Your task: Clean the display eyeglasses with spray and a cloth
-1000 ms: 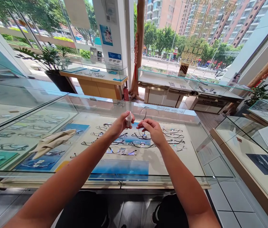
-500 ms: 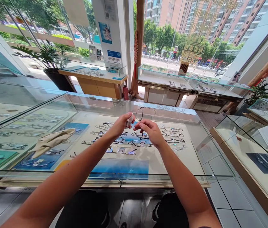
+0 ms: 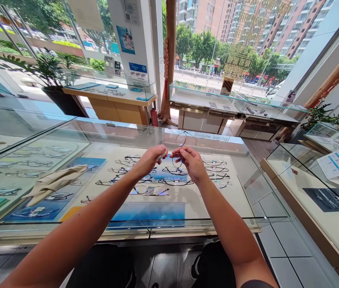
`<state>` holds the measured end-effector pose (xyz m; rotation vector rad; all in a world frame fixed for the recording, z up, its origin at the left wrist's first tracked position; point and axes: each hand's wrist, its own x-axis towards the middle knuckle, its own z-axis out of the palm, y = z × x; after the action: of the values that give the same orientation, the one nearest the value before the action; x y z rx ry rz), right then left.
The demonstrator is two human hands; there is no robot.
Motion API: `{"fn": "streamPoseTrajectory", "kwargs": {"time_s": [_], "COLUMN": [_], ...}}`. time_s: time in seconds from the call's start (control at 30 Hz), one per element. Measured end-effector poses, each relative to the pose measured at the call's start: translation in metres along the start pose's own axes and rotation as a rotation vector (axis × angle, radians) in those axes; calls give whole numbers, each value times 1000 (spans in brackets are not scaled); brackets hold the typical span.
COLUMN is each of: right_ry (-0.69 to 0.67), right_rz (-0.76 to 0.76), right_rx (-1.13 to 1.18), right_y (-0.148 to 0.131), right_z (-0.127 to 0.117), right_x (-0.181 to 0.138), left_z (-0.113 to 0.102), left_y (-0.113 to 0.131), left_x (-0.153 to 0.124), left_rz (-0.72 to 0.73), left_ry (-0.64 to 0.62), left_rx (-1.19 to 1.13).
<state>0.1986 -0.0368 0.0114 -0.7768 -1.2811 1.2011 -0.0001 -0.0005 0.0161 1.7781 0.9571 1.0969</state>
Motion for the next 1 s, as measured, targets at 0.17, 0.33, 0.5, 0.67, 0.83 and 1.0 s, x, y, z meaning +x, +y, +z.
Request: {"fn": "streamPoseTrajectory", "kwargs": {"time_s": [0.17, 0.33, 0.5, 0.67, 0.83, 1.0], "right_ry": [50, 21, 22, -10, 1, 8], "right_rz": [5, 12, 19, 9, 14, 26], "right_rx": [31, 55, 165, 164, 174, 157], "right_y": [1, 2, 1, 0, 0, 3], "right_z": [0, -1, -4, -7, -11, -16], "right_x": [1, 0, 1, 1, 2, 5], "left_z": [5, 3, -21, -66, -118, -165], "left_y": [-4, 0, -3, -24, -65, -112], "left_x": [-4, -5, 6, 26, 44, 48], "left_rz": [11, 11, 40, -9, -164, -365], "left_ry": [-72, -107, 57, 419, 670, 672], "left_rx": [84, 40, -2, -5, 141, 351]}}
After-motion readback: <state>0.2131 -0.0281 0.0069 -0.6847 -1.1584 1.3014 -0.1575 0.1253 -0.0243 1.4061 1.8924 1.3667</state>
